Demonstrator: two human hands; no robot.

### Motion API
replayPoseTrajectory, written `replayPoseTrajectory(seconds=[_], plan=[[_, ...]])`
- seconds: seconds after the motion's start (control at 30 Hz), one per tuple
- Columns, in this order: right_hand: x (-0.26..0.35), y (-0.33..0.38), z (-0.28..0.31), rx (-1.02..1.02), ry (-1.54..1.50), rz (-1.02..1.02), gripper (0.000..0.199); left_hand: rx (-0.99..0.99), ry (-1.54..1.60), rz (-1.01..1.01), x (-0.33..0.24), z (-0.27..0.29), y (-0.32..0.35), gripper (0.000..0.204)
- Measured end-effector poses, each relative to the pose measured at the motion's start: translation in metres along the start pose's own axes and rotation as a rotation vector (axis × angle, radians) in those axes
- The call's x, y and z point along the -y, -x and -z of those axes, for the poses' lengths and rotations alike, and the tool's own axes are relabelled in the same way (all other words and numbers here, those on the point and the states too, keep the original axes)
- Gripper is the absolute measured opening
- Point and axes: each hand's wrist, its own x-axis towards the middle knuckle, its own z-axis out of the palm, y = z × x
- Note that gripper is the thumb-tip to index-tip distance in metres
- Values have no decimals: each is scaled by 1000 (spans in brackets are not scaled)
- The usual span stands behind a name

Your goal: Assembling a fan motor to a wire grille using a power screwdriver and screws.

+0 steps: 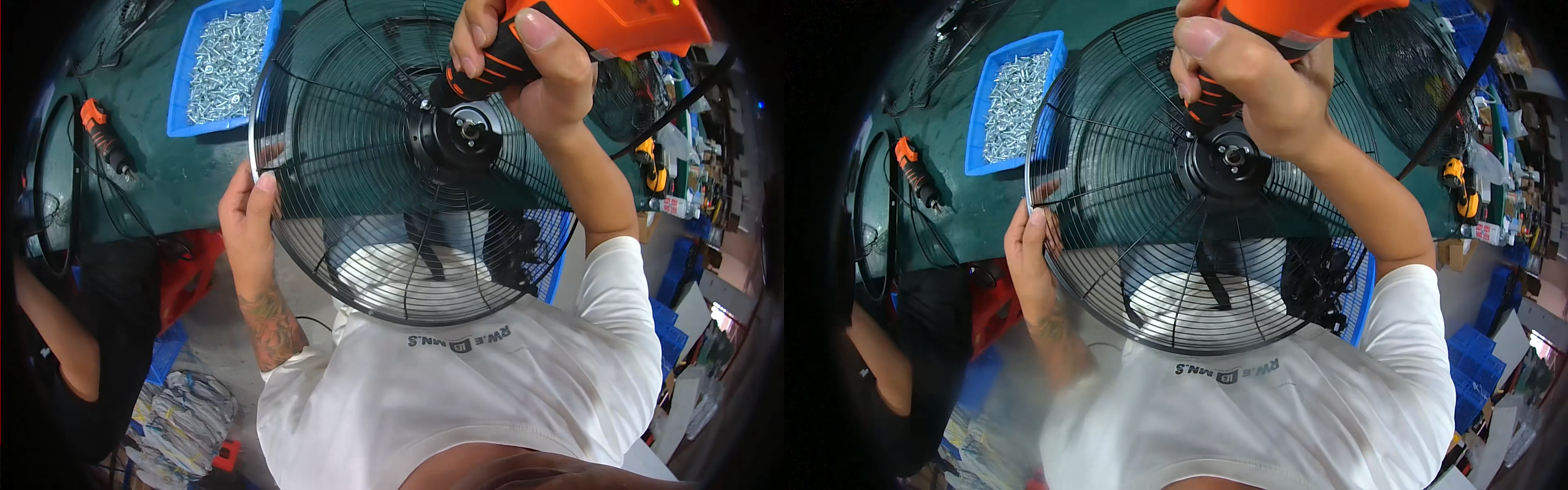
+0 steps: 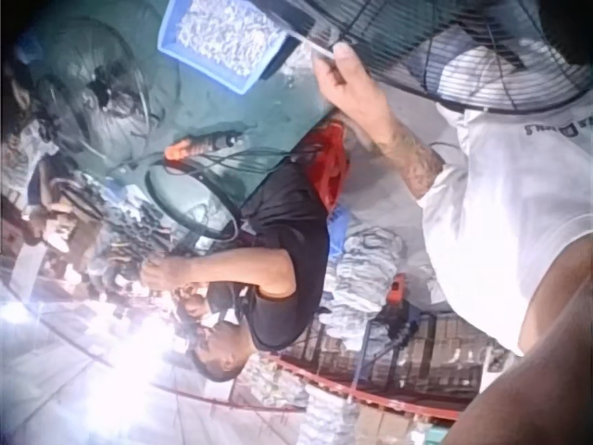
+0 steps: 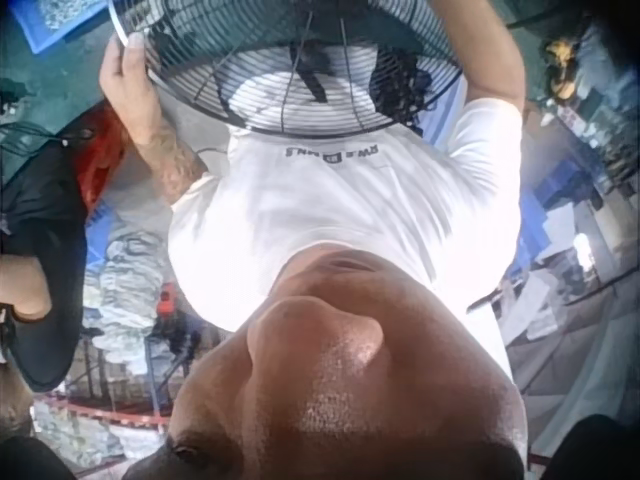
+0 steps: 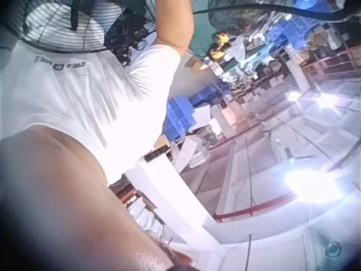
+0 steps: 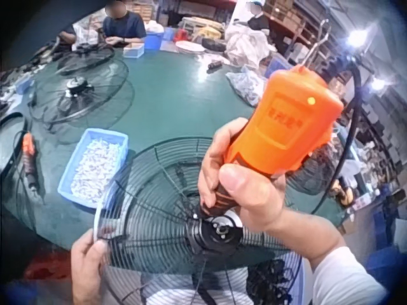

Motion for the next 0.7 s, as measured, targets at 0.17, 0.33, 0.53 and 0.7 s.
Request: replayPoseTrajectory(seconds=[0.17,0.33,0.53,0.7], plan=[[0,-3,2,8,-17,-39,42,58,24,17,8,0,-5,49],[0,0,7,27,32,-66,48,40,75,2,12,-6,-4,55],[2,5,6,14,18,-138,53,36,74,2,11,-7,-5,59],[-5,4,10,49,-7,-111,52,50,75,-9,11,-7,-6,60]])
